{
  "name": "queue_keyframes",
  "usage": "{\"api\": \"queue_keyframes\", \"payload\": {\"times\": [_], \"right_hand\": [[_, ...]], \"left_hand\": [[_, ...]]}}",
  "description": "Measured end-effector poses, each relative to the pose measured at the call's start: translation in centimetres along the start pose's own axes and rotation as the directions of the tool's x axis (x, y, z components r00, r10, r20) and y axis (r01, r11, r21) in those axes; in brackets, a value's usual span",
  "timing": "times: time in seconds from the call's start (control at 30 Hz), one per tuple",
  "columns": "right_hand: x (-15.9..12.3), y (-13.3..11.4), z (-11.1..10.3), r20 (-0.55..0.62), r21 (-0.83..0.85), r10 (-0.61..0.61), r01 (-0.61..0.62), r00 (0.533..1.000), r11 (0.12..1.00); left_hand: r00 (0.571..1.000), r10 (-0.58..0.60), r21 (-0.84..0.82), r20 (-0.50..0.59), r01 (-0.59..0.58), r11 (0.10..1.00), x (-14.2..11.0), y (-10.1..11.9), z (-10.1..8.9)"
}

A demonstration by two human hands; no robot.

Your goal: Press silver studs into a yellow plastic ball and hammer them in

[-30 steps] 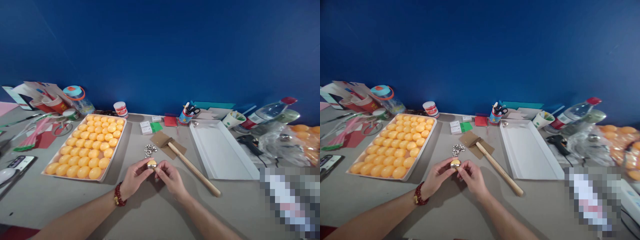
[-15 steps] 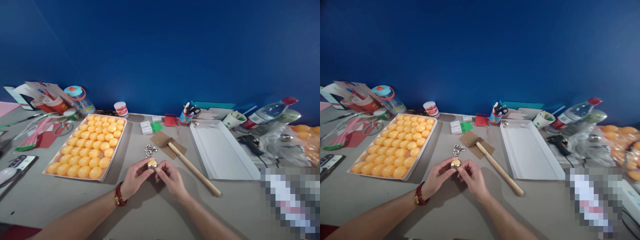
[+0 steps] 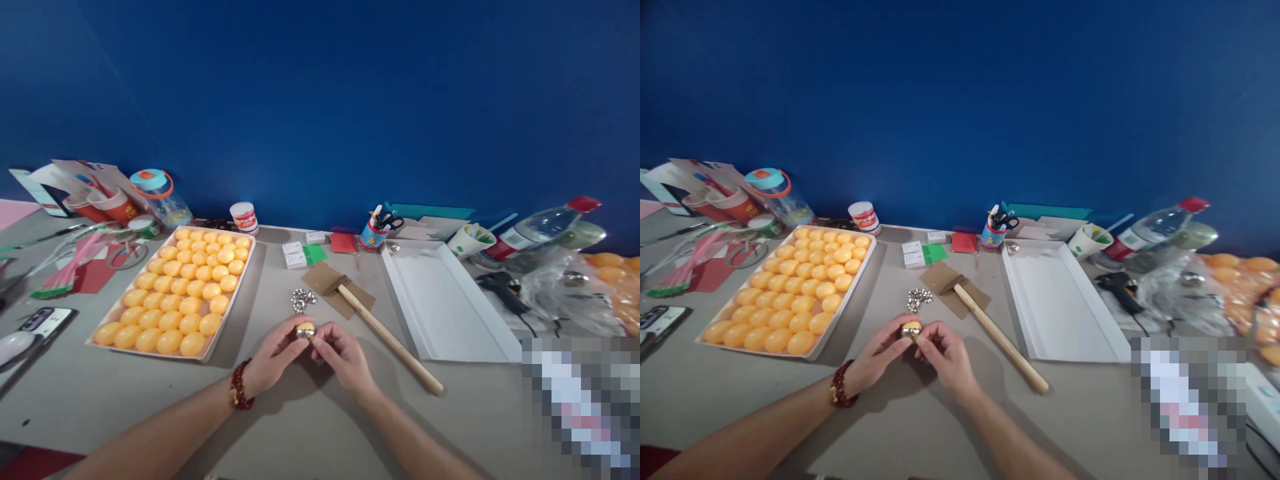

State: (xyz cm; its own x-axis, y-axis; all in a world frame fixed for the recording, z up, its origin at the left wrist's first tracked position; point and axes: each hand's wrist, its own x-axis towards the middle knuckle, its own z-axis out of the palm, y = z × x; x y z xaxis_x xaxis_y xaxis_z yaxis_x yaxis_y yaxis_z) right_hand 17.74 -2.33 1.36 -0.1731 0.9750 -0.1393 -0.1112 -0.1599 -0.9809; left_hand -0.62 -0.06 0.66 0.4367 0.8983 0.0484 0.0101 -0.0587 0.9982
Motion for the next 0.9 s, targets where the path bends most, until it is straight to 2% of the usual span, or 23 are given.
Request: {"api": "queue_keyframes", "payload": {"times": [0.1, 0.53, 0.9], "right_hand": [[-0.14, 0.06, 0.08, 0.007, -0.001, -0.016, 0.016, 1.000, 1.000], [-0.56, 0.19, 0.81, -0.036, -0.077, -0.091, 0.088, 0.995, 0.993], [-0.89, 0.11, 0.98, -0.040, -0.087, -0.106, 0.102, 0.994, 0.991]], "left_hand": [[1.000, 0.016, 0.023, 0.021, -0.016, 1.000, -0.16, -0.01, 0.10], [0.999, 0.040, 0.141, -0.037, -0.035, 0.989, -0.74, -0.17, 0.63], [0.997, 0.082, 0.227, -0.004, -0.079, 0.971, -0.94, -0.17, 0.54]]}}
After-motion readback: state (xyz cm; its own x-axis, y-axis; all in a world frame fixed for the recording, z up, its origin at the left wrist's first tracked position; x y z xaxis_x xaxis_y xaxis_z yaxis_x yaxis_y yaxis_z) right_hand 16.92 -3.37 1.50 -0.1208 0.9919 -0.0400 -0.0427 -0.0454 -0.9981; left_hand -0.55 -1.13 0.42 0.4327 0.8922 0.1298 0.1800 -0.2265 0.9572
